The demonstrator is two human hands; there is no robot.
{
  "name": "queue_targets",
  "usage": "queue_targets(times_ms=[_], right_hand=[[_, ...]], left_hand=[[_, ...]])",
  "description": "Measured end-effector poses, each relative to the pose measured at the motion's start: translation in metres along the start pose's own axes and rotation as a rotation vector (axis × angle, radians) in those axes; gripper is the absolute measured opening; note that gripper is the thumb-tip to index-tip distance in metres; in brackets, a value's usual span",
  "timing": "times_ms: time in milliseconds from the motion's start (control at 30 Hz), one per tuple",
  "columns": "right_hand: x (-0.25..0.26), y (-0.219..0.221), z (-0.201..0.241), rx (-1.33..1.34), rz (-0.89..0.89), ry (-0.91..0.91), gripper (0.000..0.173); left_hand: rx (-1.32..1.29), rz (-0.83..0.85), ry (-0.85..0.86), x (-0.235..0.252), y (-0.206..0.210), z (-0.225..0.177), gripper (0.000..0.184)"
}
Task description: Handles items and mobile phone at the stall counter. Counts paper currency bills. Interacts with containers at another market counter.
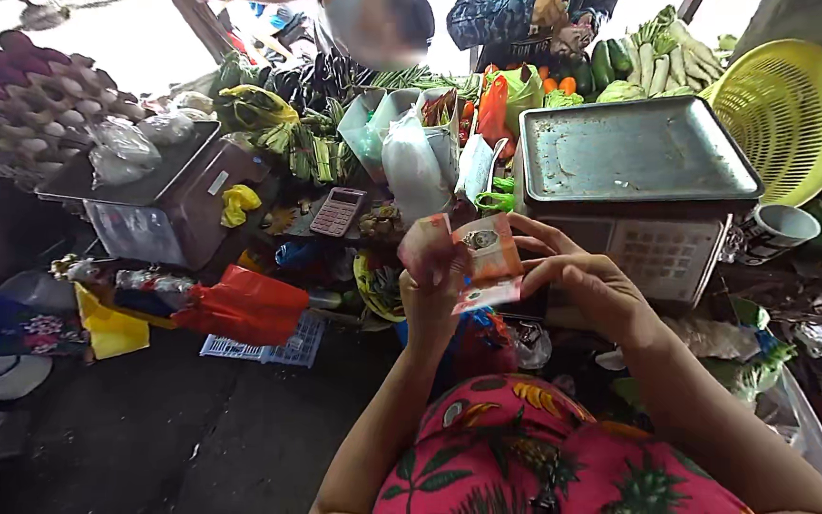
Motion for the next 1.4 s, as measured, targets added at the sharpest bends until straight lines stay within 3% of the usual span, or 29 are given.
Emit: queue_targets(times_ms=[67, 167, 233, 300, 433, 500, 567, 667, 800, 900, 1000, 1067, 1133, 1233, 1300, 1400], right_hand=[[-0.001, 0.014, -0.002, -0.114, -0.168, 0.024, 0.044], [0.001, 0.034, 0.013, -0.470, -0.355, -0.280, 0.032], [0.006, 0.044, 0.024, -0.589, -0.342, -0.352, 0.027], [0.011, 0.059, 0.021, -0.643, -0.237, -0.233, 0.039], [0.015, 0.080, -0.007, -0.543, -0.112, 0.072, 0.071], [0.016, 0.085, -0.012, -0.443, -0.149, 0.079, 0.080], [0.019, 0.085, -0.012, -0.395, -0.176, 0.024, 0.079], [0.020, 0.080, -0.013, -0.463, -0.198, -0.057, 0.056], [0.016, 0.067, -0.009, -0.619, -0.282, -0.095, 0.041], [0.009, 0.052, 0.003, -0.563, -0.422, -0.104, 0.037], [0.007, 0.042, 0.017, -0.244, -0.450, 0.057, 0.041], [0.008, 0.044, 0.012, -0.098, -0.429, 0.198, 0.043], [0.007, 0.049, -0.003, -0.084, -0.460, 0.253, 0.034], [0.004, 0.051, -0.024, -0.055, -0.575, 0.202, 0.020], [0.000, 0.048, -0.029, -0.069, -0.647, 0.188, 0.017], [-0.001, 0.044, -0.026, -0.190, -0.700, 0.167, 0.016]], left_hand=[[0.164, 0.008, 0.164, -0.006, -0.003, -0.007, 0.011], [0.453, 0.036, 0.382, -0.012, -0.012, -0.009, 0.016], [0.655, 0.019, 0.466, -0.013, -0.020, -0.009, 0.018], [0.719, 0.009, 0.480, -0.014, -0.026, -0.011, 0.020], [0.446, 0.012, 0.207, -0.010, -0.029, -0.020, 0.012], [0.212, 0.055, -0.035, -0.008, -0.027, -0.016, 0.009], [-0.033, 0.133, -0.223, -0.007, -0.026, -0.009, 0.015], [-0.157, 0.176, -0.366, -0.006, -0.026, -0.004, 0.013], [-0.101, 0.183, -0.361, -0.002, -0.028, -0.005, 0.035], [0.073, 0.137, -0.178, 0.005, -0.034, -0.006, 0.020], [0.220, 0.099, -0.024, 0.008, -0.037, -0.005, 0.009], [0.177, 0.082, -0.030, 0.005, -0.033, -0.004, 0.012], [0.137, 0.092, -0.046, 0.001, -0.027, -0.002, 0.015], [0.029, 0.081, -0.118, -0.006, -0.019, -0.001, 0.021], [-0.035, 0.111, -0.192, -0.007, -0.016, 0.000, 0.008], [-0.078, 0.179, -0.287, -0.010, -0.011, 0.002, 0.016]])
Point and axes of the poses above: each hand's wrist, its own x-axis towards the middle knuckle, its own y-axis out of the palm, z = x × y, the point moved 5 cm from there along x, towards the middle knuckle, and after that the axes turned 1 degree about -z, right-handed, at the moved point
